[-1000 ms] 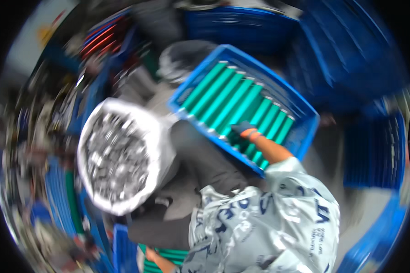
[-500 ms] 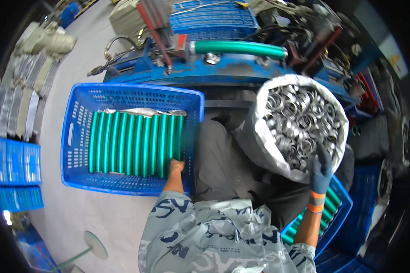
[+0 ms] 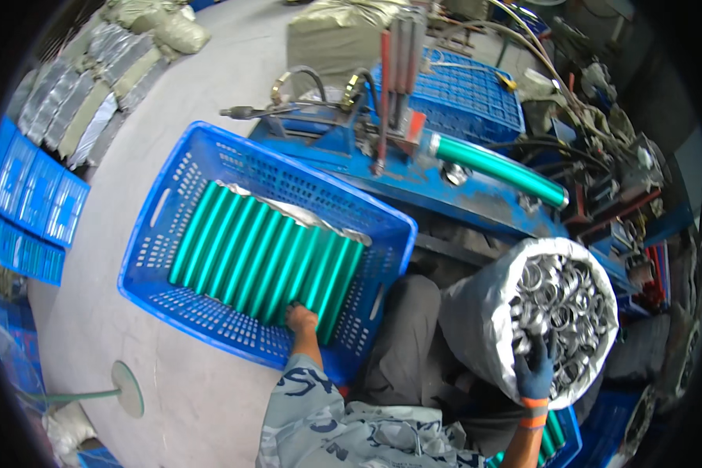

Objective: The recorder is assembling metal rings onto green tubes using a pneumatic press machine in a manufacturing environment.

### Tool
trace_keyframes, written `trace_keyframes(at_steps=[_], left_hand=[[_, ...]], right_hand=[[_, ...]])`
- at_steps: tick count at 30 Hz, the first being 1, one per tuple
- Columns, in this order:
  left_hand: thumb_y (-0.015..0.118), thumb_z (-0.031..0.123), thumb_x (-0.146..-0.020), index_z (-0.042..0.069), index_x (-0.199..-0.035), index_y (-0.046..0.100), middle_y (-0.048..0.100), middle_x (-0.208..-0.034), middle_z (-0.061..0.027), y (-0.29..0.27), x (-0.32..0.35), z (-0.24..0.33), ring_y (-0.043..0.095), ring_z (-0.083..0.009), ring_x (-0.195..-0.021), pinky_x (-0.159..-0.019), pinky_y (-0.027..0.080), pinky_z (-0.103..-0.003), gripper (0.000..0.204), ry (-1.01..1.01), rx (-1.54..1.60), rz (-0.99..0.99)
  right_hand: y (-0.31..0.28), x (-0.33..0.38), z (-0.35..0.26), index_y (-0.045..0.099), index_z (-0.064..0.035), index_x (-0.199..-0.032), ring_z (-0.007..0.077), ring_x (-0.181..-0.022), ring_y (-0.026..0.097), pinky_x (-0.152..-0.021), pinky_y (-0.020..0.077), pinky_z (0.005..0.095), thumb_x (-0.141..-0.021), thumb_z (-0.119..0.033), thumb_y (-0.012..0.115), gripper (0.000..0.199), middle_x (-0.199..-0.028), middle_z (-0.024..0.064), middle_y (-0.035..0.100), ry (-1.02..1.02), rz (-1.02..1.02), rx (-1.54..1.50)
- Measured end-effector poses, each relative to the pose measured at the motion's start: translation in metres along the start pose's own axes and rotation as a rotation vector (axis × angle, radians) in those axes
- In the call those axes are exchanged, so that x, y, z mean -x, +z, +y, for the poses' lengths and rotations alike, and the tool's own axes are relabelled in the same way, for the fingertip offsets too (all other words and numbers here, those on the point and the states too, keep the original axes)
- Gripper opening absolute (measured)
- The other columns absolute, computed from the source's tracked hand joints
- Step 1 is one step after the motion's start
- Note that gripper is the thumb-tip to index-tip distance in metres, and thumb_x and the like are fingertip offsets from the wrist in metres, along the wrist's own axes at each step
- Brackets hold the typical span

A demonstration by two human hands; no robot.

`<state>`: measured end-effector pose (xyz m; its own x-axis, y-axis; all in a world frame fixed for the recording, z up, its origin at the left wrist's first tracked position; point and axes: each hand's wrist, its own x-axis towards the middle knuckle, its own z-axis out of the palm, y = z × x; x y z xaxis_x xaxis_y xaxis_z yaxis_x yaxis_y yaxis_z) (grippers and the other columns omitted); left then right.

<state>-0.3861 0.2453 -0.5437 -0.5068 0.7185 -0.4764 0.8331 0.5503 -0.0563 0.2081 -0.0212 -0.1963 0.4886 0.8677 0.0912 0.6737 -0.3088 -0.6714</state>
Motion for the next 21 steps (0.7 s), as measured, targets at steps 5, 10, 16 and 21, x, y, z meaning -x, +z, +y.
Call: trace_keyframes(at_steps=[5, 10, 16, 21], left_hand=[[0.093, 0.027, -0.086, -0.002, -0.159, 0.056, 0.057, -0.167, -0.0258, -0.038, 0.006, -0.021, 0.059, -0.0407, -0.155, -0.127, 0.054, -0.048, 0.087, -0.025, 0.188, 0.094], [0.102, 0.044, -0.08, -0.002, -0.14, 0.079, 0.077, -0.148, -0.024, -0.047, 0.071, 0.033, 0.073, -0.0392, -0.141, -0.12, 0.059, -0.047, 0.079, 0.139, 0.302, -0.252], [0.096, 0.02, -0.076, -0.003, -0.152, 0.062, 0.078, -0.128, -0.0212, -0.063, 0.1, 0.04, 0.078, -0.0377, -0.111, -0.098, 0.062, -0.05, 0.086, 0.192, 1.153, -0.399], [0.096, 0.01, -0.087, 0.004, -0.146, 0.063, 0.075, -0.116, -0.0123, -0.123, 0.161, 0.084, 0.075, -0.027, -0.099, -0.094, 0.06, -0.047, 0.068, 0.547, 1.579, -0.29]], right_hand=[[-0.001, 0.001, -0.016, 0.067, -0.0084, -0.161, 0.0222, -0.107, 0.077, -0.078, 0.0618, 0.0336, -0.087, -0.007, 0.085, 0.076, -0.186, 0.0261, 0.036, -0.038, 0.01, -0.056], [-0.018, 0.013, 0.005, 0.073, -0.0094, -0.147, 0.0398, -0.15, 0.065, -0.109, 0.062, 0.0462, -0.078, -0.014, 0.091, 0.072, -0.177, 0.0294, 0.048, -0.008, 0.09, 0.05], [-0.038, 0.007, -0.009, 0.086, -0.0201, -0.126, 0.0435, -0.128, 0.07, -0.11, 0.0554, 0.0586, -0.069, -0.039, 0.097, 0.061, -0.143, 0.0198, 0.071, -0.208, 0.257, 0.422], [-0.066, 0.012, 0.014, 0.082, -0.0114, -0.111, 0.0365, -0.114, 0.072, -0.107, 0.0529, 0.0594, -0.083, -0.038, 0.087, 0.039, -0.121, 0.0123, 0.077, -0.395, 0.164, 0.525]])
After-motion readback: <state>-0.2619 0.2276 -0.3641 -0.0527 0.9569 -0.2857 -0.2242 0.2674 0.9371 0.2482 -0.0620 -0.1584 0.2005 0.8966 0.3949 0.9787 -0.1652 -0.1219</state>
